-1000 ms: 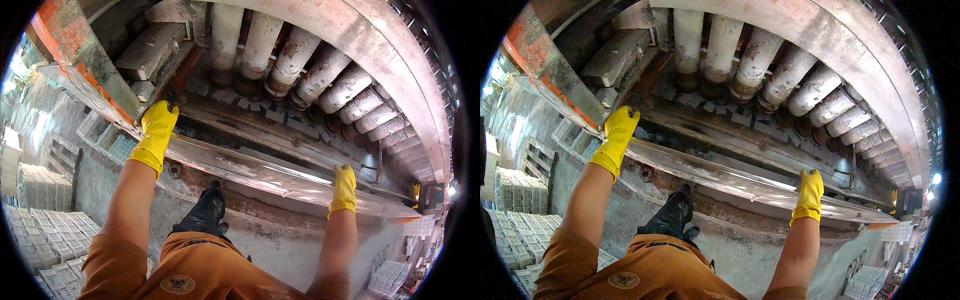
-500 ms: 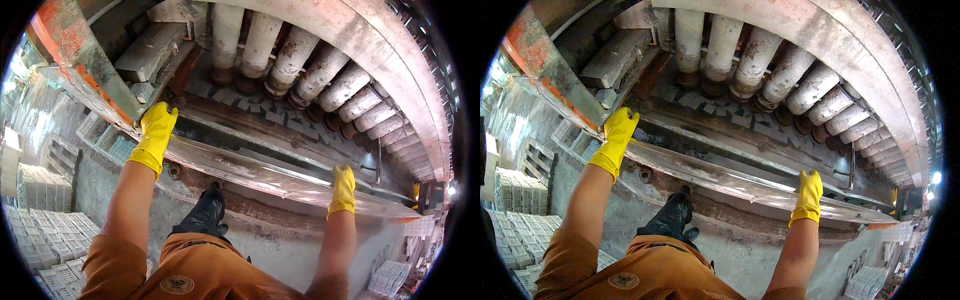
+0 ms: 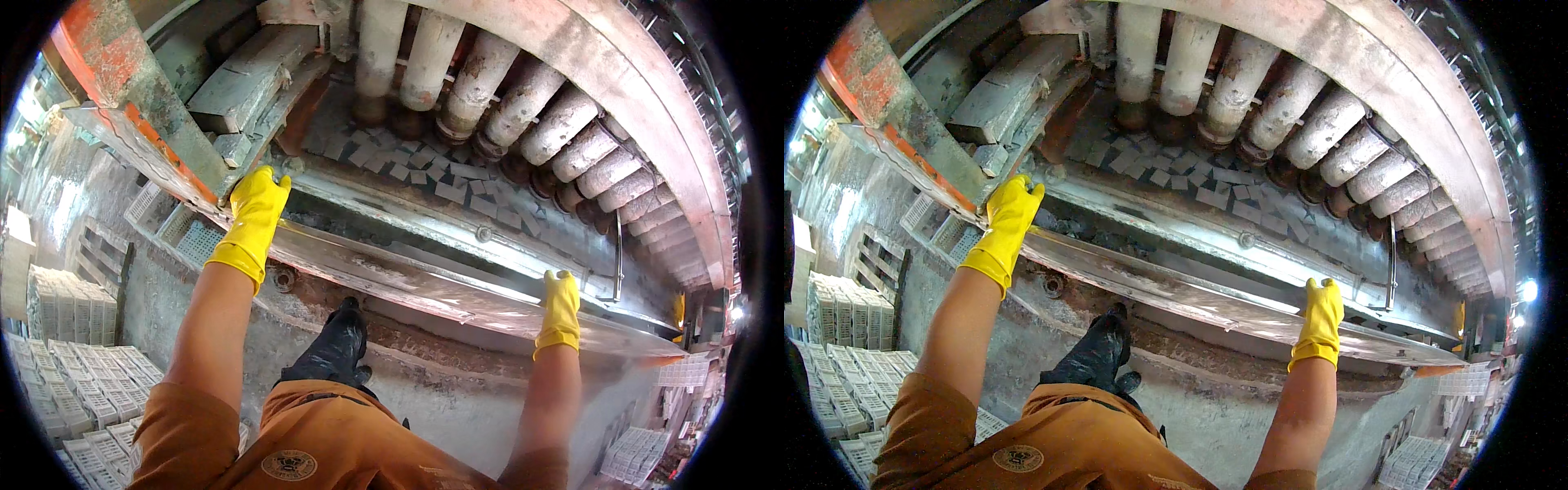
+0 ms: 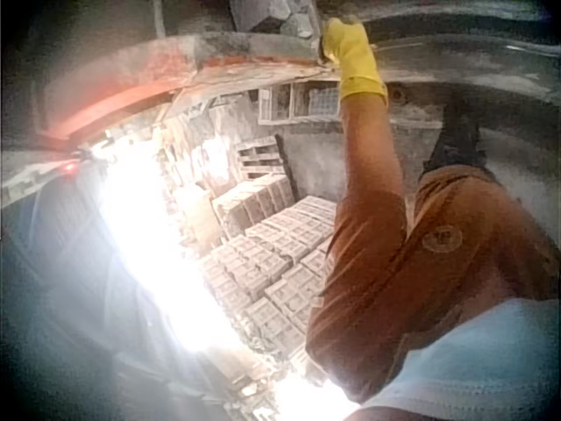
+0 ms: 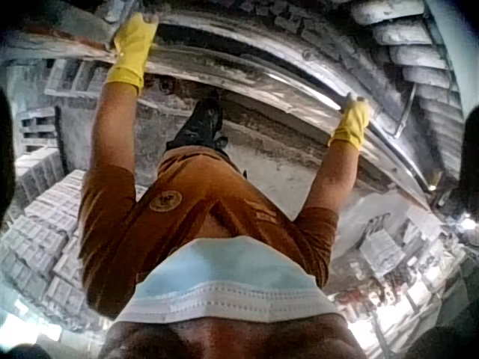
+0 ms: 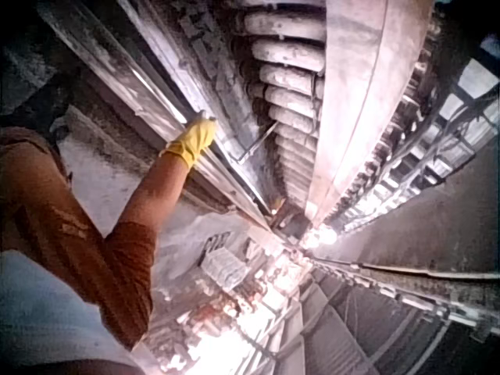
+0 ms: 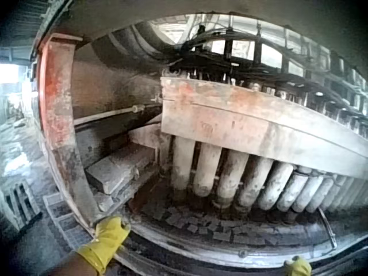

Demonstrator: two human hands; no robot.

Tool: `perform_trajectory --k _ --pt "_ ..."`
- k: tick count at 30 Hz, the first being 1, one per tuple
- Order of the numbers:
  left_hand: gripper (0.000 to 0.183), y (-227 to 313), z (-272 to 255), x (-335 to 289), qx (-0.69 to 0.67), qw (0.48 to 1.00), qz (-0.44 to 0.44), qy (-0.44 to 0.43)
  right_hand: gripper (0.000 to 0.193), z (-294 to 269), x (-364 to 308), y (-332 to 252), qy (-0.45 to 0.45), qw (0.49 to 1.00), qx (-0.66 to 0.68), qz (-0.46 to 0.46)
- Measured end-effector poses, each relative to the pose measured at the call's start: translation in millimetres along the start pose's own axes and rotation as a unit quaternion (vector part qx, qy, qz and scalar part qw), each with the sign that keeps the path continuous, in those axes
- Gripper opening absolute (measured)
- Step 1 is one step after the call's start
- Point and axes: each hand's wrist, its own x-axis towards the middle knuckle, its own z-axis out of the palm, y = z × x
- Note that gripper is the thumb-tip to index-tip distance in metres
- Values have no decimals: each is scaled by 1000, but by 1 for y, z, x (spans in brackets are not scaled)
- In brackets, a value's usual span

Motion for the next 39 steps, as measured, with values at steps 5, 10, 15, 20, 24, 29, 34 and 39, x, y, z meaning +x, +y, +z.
perform_trajectory --k 5,10,15,20,24,29,34,39 --pt "51 -10 2 -8 -2 1000 9 29 60 0 -17 4 16 999 -29 -20" --pt "48 -17 3 -14 -8 999 21 37 59 0 -31 7 24 999 -28 -6" --pt "46 -24 6 -17 2 998 32 51 59 3 -36 12 24 1000 -18 1" --pt "47 -24 2 -22 3 999 17 28 58 6 -40 21 30 999 -5 -20" --pt "46 -31 3 -26 4 1000 11 21 58 4 -53 20 4 999 34 6" --pt "33 -46 17 -29 -15 997 47 68 58 4 -65 28 -5 999 31 11" --pt "27 -50 20 -37 -11 993 62 102 59 6 -71 36 3 1000 15 9" --pt "31 -50 17 -37 1 996 52 75 59 12 -64 47 -2 999 39 18"
